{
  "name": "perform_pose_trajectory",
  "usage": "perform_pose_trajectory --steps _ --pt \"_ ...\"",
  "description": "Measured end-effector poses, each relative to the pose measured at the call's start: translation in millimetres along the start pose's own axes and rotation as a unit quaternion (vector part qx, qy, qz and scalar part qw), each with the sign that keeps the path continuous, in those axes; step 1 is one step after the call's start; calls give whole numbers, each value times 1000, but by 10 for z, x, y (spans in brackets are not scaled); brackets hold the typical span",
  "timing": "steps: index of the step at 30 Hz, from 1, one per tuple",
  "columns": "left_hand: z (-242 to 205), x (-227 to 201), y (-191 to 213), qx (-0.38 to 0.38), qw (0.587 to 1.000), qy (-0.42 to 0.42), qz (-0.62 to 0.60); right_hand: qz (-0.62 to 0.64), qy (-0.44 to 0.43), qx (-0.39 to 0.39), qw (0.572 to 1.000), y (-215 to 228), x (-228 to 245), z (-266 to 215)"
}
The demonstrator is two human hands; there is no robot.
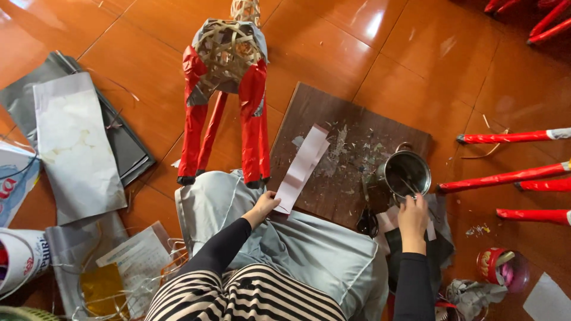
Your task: Constructing a paper-mache giraffe by applying paper strips and adhesive to a frame.
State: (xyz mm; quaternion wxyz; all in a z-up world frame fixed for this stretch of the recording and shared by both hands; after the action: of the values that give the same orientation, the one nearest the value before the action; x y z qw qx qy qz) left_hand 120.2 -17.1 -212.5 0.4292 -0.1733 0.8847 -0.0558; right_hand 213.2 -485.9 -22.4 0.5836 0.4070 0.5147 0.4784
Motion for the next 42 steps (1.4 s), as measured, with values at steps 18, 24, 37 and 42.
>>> perform_pose_trajectory --steps 18,24,37,42 --pt "-84 56 24 -88 971 -187 120 11 -124 85 989 406 183 2" --pt "-31 71 -57 -135 966 -178 131 408 -202 98 885 -502 403 -244" --pt "32 303 101 -7 990 -5 -142 690 -291 214 627 -473 1275 -754" --pt "-33 407 162 45 985 16 -165 504 -66 251 824 181 1928 -795"
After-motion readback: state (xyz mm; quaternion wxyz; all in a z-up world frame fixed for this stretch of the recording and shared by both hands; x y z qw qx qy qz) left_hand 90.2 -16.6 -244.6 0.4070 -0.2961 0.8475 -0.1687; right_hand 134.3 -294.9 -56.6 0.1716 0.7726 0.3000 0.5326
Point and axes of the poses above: each hand's wrist, its own z-axis towards the middle knuckle, its own y-axis out of the back of the hand, x = y × z, the point moved 2 cm from there along z, towards the middle knuckle, and after that the axes turned 13 degrees about -z, right-handed, at the moved point
